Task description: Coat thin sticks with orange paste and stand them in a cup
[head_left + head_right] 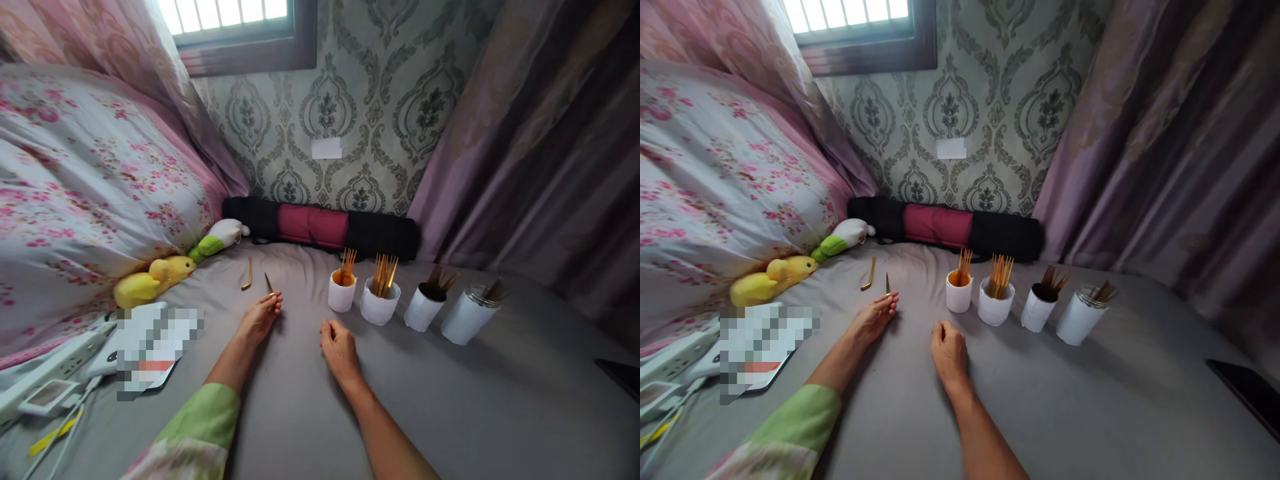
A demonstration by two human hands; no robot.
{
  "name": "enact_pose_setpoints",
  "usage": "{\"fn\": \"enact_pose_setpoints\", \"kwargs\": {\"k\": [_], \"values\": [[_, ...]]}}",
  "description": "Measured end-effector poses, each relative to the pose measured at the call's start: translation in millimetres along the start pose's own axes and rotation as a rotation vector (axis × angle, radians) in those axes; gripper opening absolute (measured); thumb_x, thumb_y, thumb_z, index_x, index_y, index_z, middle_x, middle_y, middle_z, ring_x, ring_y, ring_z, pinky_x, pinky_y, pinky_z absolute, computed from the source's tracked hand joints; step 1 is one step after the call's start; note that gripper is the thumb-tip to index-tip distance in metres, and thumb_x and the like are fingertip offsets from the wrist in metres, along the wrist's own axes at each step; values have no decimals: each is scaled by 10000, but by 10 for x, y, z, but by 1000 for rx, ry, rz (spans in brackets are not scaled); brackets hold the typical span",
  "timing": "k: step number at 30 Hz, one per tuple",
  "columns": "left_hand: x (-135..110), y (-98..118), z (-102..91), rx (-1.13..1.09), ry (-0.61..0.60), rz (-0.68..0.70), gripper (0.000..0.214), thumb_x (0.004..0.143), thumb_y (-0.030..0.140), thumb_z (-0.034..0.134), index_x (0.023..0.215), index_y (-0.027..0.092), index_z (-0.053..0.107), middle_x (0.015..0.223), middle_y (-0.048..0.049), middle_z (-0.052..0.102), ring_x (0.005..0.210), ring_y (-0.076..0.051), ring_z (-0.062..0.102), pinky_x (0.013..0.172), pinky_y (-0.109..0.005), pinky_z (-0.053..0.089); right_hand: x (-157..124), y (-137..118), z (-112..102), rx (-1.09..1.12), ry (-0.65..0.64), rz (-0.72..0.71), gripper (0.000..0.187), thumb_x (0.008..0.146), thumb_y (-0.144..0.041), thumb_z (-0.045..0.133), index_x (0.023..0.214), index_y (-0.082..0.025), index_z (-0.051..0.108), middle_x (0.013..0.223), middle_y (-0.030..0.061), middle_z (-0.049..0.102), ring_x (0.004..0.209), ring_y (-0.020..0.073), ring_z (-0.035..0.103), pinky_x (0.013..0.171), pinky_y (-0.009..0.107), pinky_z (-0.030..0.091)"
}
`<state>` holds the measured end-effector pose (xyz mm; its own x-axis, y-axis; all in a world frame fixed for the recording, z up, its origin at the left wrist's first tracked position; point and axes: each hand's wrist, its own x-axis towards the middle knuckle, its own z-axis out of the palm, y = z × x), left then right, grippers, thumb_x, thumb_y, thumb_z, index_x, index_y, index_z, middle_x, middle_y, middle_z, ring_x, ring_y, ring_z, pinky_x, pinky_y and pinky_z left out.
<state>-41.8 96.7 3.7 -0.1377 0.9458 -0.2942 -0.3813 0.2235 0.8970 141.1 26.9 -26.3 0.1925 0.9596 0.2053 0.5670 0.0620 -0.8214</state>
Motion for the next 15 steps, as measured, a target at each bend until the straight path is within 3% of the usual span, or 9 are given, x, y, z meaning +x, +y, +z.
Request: {"fn": "enact_pose_setpoints", "kwargs": {"k": [5,15], "values": [[-240,-133,95,-135,-109,-3,119,726,82,607,832,112,651,707,-39,607,531,-43,532,469,-138,429,6,-7,-4,37,-6,9,376,867,-410,346,667,-187,575,563,23,605,492,120,522,494,206,333],[-601,-365,218,21,-170,60,347,642,325,704,915,118,650,709,-30,598,529,-61,514,461,-173,380,19,12,-22,159,-17,26,401,858,-444,357,701,-163,596,525,17,578,445,118,498,459,210,352]]}}
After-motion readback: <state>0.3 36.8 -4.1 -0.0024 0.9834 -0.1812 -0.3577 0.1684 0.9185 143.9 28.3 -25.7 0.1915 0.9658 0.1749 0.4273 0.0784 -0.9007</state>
